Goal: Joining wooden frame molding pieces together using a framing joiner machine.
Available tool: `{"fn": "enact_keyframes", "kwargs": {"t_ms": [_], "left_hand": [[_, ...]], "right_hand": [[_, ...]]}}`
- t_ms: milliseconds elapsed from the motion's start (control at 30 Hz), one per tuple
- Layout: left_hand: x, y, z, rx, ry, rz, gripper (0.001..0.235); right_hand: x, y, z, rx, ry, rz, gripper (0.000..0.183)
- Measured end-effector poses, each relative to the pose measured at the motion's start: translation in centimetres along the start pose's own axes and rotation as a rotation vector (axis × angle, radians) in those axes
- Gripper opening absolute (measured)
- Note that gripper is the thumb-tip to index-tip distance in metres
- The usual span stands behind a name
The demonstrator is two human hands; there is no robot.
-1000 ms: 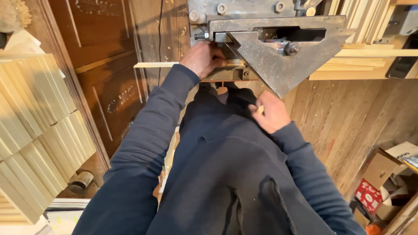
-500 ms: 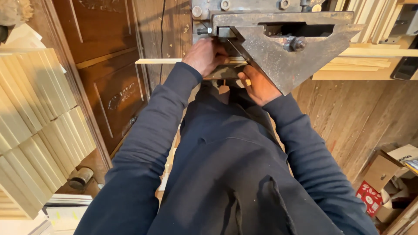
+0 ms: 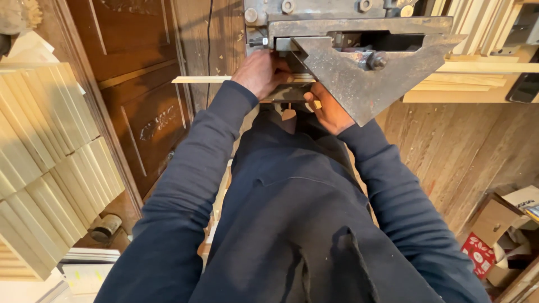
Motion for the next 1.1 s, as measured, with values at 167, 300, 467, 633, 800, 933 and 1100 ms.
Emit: {"fn": "enact_keyframes", "kwargs": {"t_ms": [167,300,467,633,800,933,1100], "left_hand": [[0.0,-0.1,0.2,0.029,-0.017,0.006,0.019],[0.2,0.1,-0.3,0.063,0.006,0.031,0.018],[-0.2,0.2,0.2,0.01,-0.075,-0.023,0.018],[0.2,-0.9,1.0,-0.035,-0.039,-0.042,0.018],[0.2,-0.9,1.1,-0.045,-0.005,-0.047,0.021],[0.0,-0.9,1.4,-0.032,-0.054,-0.026,0.019],[0.1,-1.2,1.6,-0.045,-0.095,-0.035,0.018]], "right_hand": [[3.0,-0.9,1.7,0.145,-0.166,-0.07,0.016],[5.0,-1.7,3.8,0.108,0.184,-0.239,0.024],[2.8,-3.0,4.6,-0.08,0.079,-0.057,0.036],[0.4,-5.4,3.8,-0.11,-0.125,-0.071,0.055],[-0.2,-6.2,3.4,-0.085,-0.17,-0.124,0.073],[-0.4,-6.2,3.1,-0.064,-0.191,-0.124,0.072],[-0.3,-5.8,3.5,-0.035,-0.099,-0.187,0.069]]}}
Point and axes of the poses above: each hand's wrist, its own x-axis away from the middle knuckle, its own y-axis out of the back of the hand, z = x × y, the point moved 3 cm from there along -x, towards the middle knuckle, and after that the axes turned 7 degrees about y, right-handed, at the moved point
